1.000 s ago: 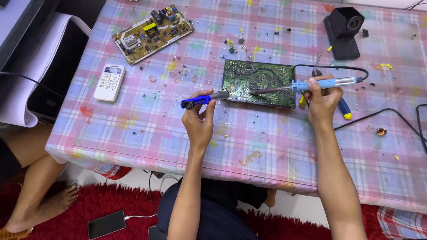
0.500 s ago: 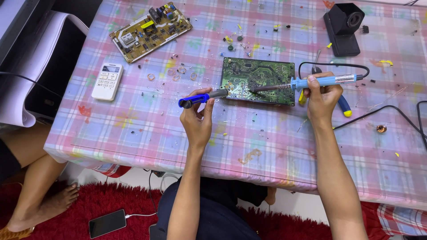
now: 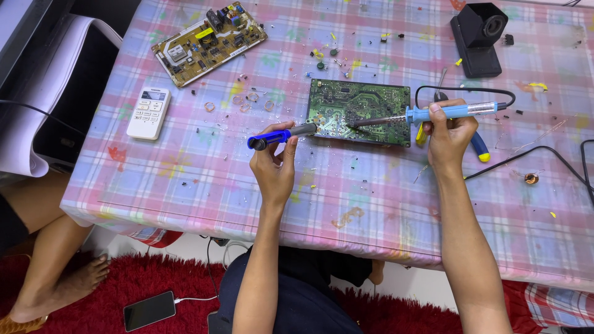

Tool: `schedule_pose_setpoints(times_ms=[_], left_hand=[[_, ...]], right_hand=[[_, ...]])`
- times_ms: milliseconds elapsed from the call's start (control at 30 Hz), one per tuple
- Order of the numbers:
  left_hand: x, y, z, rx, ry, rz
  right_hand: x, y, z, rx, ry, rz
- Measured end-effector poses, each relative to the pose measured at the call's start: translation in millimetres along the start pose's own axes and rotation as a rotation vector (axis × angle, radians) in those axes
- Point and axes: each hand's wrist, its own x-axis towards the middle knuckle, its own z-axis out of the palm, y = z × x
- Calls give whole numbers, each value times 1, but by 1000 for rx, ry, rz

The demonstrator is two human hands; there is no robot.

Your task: The person is soldering a green circuit board on a table. They use a soldering iron in their right hand and a desoldering pump in their left hand to work on the board's components.

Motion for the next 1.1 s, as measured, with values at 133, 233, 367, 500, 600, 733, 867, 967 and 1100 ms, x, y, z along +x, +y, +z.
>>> schedule_pose_setpoints(times_ms=[133, 233, 367, 500, 600, 733, 867, 967, 1100], left_hand=[[0, 2, 0, 2, -1, -3], [0, 2, 1, 4, -3, -12], [0, 5, 0, 4, -12, -25], [4, 6, 2, -18, -17, -48], [4, 7, 1, -4, -43, -52], [4, 9, -1, 9, -53, -68], [3, 7, -6, -27, -113, -145], [3, 7, -7, -24, -111, -151], [1, 5, -8, -25, -112, -167]], right_hand=[[0, 0, -1, -3, -8, 4], [1, 0, -3, -16, -16, 8], [3, -8, -4, -90, -69, 16], [19, -41, 16, -227, -190, -3], [39, -47, 18, -358, -348, -16], [55, -75, 37, -453, -458, -18], [59, -107, 56, -605, -638, 37], [62, -109, 63, -606, -719, 9], [63, -112, 73, -604, -748, -58]])
